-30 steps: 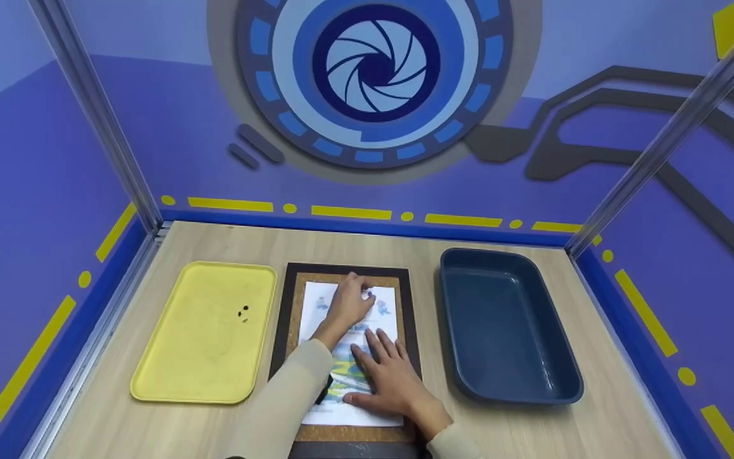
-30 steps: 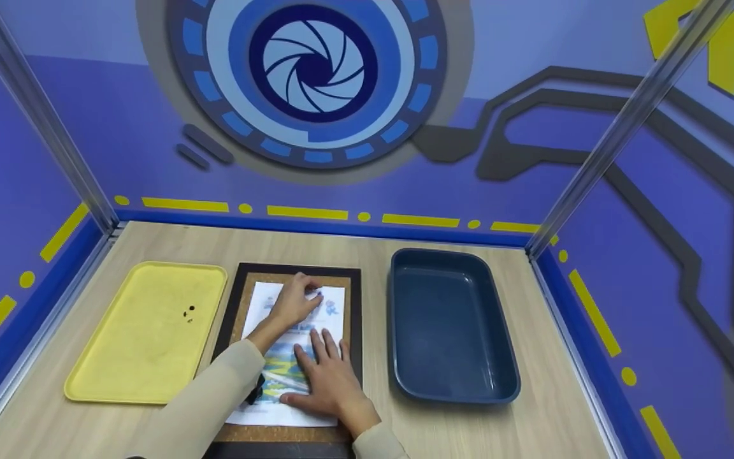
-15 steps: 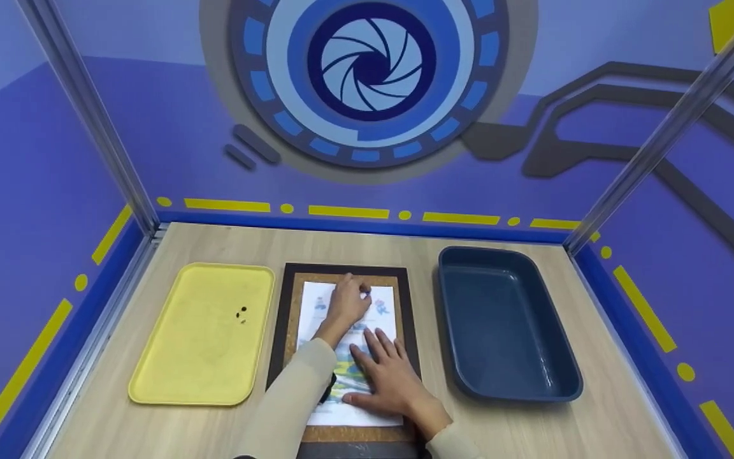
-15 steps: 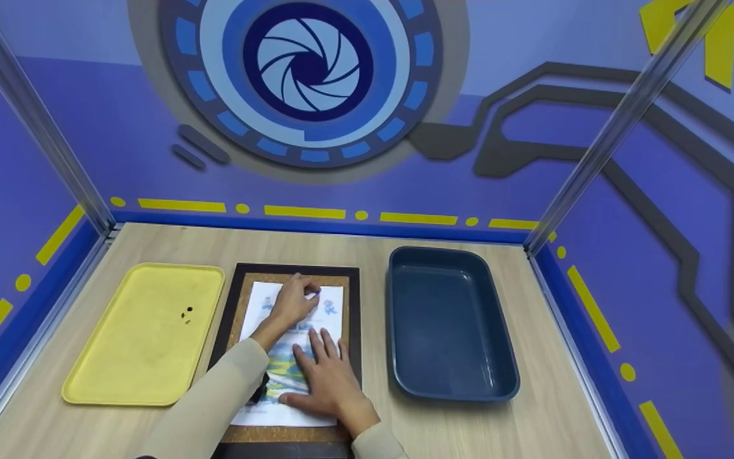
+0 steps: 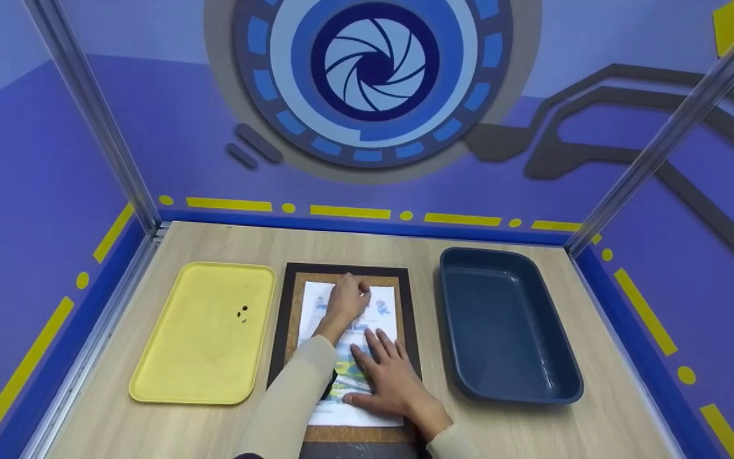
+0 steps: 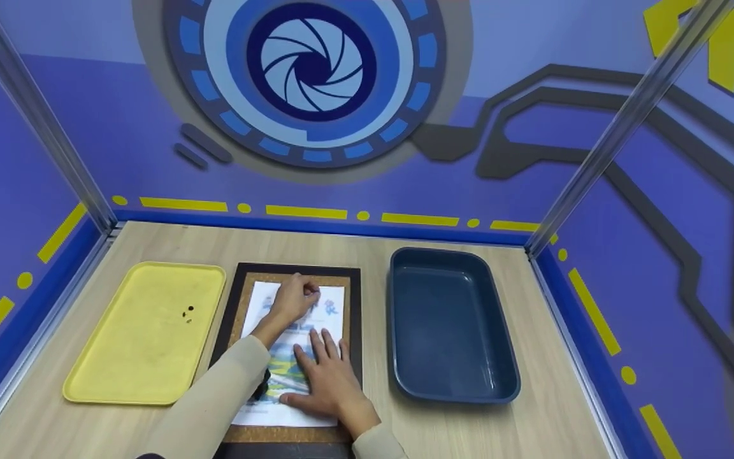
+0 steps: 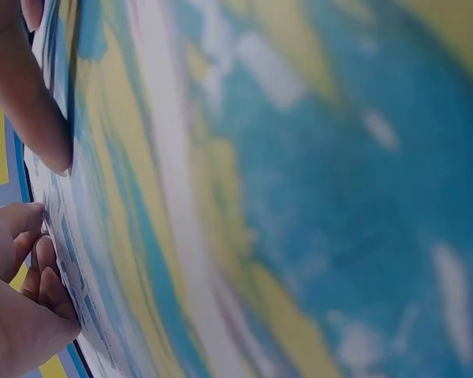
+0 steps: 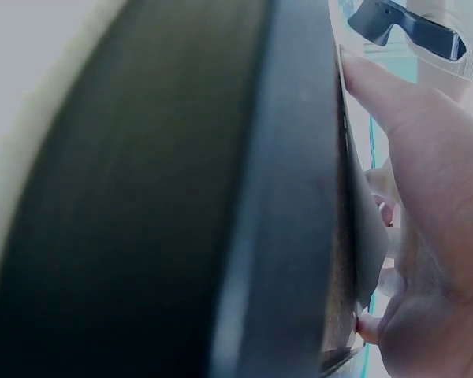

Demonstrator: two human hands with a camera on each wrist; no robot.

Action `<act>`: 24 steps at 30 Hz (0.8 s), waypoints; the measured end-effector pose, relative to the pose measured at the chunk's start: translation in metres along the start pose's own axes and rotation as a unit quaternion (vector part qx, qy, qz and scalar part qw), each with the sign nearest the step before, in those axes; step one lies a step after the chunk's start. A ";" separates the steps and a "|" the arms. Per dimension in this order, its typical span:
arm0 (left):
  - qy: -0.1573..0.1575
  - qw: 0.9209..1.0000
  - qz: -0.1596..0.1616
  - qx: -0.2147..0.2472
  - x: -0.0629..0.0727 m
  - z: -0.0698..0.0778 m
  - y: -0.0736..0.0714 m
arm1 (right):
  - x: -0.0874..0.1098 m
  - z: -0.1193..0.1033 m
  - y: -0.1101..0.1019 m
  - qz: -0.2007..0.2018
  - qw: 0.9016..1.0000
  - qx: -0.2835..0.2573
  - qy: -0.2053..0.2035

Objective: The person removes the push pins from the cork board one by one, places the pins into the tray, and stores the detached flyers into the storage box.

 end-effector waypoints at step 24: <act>0.020 1.000 0.000 -0.015 0.001 0.002 -0.001 | 0.001 0.001 0.001 -0.003 1.000 -0.003 0.007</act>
Point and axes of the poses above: each hand's wrist, its own x-axis away from the middle knuckle, its own y-axis out of the palm, z = x × y, the point moved 2 cm from there along -x, towards the middle knuckle, and after that the axes turned 10 degrees about -x, right-handed, at the moved point
